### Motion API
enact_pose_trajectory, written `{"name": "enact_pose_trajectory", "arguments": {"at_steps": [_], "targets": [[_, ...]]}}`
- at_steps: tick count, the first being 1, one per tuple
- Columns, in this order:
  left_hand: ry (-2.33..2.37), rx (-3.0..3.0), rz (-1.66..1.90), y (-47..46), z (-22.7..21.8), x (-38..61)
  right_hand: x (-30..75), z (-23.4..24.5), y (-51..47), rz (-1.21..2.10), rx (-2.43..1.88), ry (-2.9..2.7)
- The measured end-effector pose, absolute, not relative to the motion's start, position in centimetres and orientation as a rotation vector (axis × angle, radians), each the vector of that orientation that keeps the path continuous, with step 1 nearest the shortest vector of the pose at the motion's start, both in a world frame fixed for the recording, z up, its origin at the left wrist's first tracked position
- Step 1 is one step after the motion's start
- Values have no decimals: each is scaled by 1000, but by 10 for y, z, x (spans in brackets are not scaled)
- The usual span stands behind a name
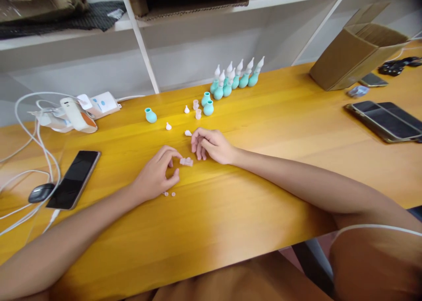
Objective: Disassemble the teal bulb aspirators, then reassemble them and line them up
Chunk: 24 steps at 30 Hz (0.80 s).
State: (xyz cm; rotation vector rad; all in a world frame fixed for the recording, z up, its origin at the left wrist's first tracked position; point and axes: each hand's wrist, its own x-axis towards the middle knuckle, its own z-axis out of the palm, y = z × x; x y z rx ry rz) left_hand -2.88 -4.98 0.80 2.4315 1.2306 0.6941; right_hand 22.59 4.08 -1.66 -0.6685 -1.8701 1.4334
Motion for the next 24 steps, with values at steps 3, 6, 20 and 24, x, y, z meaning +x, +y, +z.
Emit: {"name": "enact_pose_trajectory", "arguments": {"at_steps": [3,6,20,24], "targets": [[1218,2424,692,-49,7,-28,226,-17,43,1265,-671,-1910],[1171,2459,660,-47,7,-27,227,-17,49,745,-792,-1999],[1244,2271,727,-48,10,-26,229,-22,63,421,-933,-2244],[1277,2216,726,-49,11,-26,231,-24,75,462,-939,-2183]]}}
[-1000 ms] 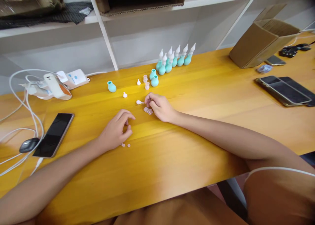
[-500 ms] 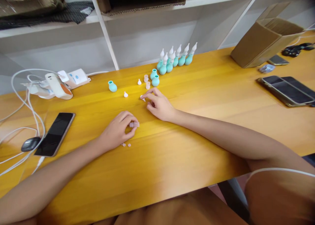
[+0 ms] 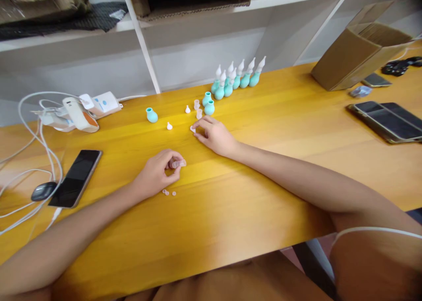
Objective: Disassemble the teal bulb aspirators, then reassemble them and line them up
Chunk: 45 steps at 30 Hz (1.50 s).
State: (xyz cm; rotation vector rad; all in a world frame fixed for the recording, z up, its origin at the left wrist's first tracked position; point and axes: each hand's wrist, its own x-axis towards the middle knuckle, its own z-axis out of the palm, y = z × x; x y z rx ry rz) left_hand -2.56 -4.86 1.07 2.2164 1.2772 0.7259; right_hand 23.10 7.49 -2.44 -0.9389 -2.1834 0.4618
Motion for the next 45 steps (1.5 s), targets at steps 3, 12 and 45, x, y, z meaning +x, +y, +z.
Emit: {"name": "enact_pose_trajectory", "arguments": {"at_steps": [3,12,45], "targets": [[1268,2197,738,-49,13,-24,231,-25,77,468,-981,-2162],[1272,2133,767,-49,14,-24,228,-21,80,463,-984,-2202],[1292,1986,846,-43,14,-26,216,-16,16,1179,-519,-1965]]}}
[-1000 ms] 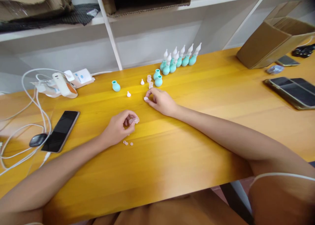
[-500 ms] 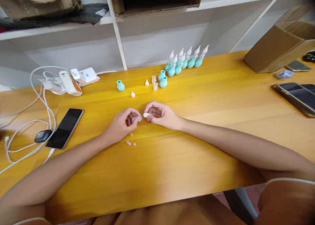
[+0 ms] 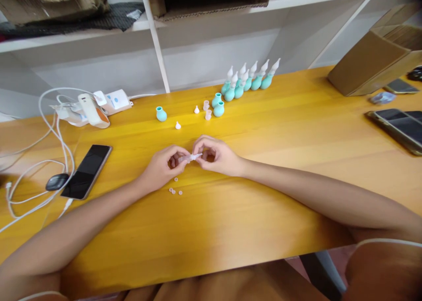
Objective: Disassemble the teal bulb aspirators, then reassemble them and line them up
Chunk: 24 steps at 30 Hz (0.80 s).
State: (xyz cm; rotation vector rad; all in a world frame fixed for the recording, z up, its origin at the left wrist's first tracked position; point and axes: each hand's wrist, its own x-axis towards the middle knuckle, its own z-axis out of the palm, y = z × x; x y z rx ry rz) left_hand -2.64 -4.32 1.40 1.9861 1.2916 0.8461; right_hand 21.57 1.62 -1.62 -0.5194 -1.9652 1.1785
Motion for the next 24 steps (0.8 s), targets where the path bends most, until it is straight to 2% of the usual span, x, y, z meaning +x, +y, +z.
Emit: {"name": "enact_pose_trajectory", "arguments": {"at_steps": [13,24], "targets": [[1240,1928,831,-42,10,-30,219,-13,13,890,-378,-2114],[1197,1847,851,-43,8,-31,218,-15,10,840,-399,-2091]]}}
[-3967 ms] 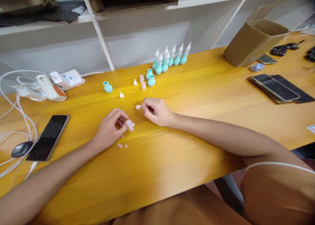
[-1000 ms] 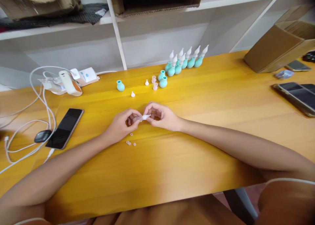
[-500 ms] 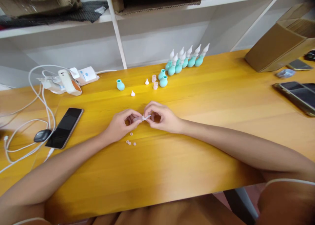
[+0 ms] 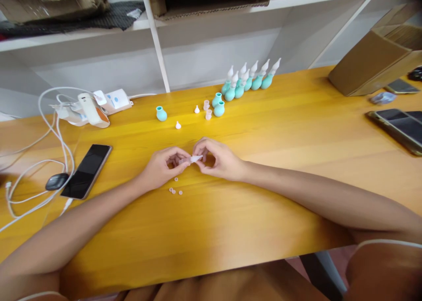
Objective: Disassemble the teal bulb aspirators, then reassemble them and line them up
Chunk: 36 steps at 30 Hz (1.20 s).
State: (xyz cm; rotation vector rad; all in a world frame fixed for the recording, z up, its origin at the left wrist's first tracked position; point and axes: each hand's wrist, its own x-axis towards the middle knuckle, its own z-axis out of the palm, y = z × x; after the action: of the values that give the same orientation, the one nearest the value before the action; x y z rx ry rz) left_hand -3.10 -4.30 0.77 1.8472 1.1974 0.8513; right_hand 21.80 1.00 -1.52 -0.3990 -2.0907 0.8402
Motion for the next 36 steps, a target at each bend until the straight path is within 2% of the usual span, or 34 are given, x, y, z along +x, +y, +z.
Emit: {"name": "enact_pose_trajectory", "arguments": {"at_steps": [11,20,36], "targets": [[1167,2094,850,-45,9,-35,221,-13,10,844,-349,-2094],[993,1944,953,-43,3,-40,222,-7,7,803,-253,-2097],[1072,1772,999,-45,4,-35,222,-9,7,722,-266,-2068]]}}
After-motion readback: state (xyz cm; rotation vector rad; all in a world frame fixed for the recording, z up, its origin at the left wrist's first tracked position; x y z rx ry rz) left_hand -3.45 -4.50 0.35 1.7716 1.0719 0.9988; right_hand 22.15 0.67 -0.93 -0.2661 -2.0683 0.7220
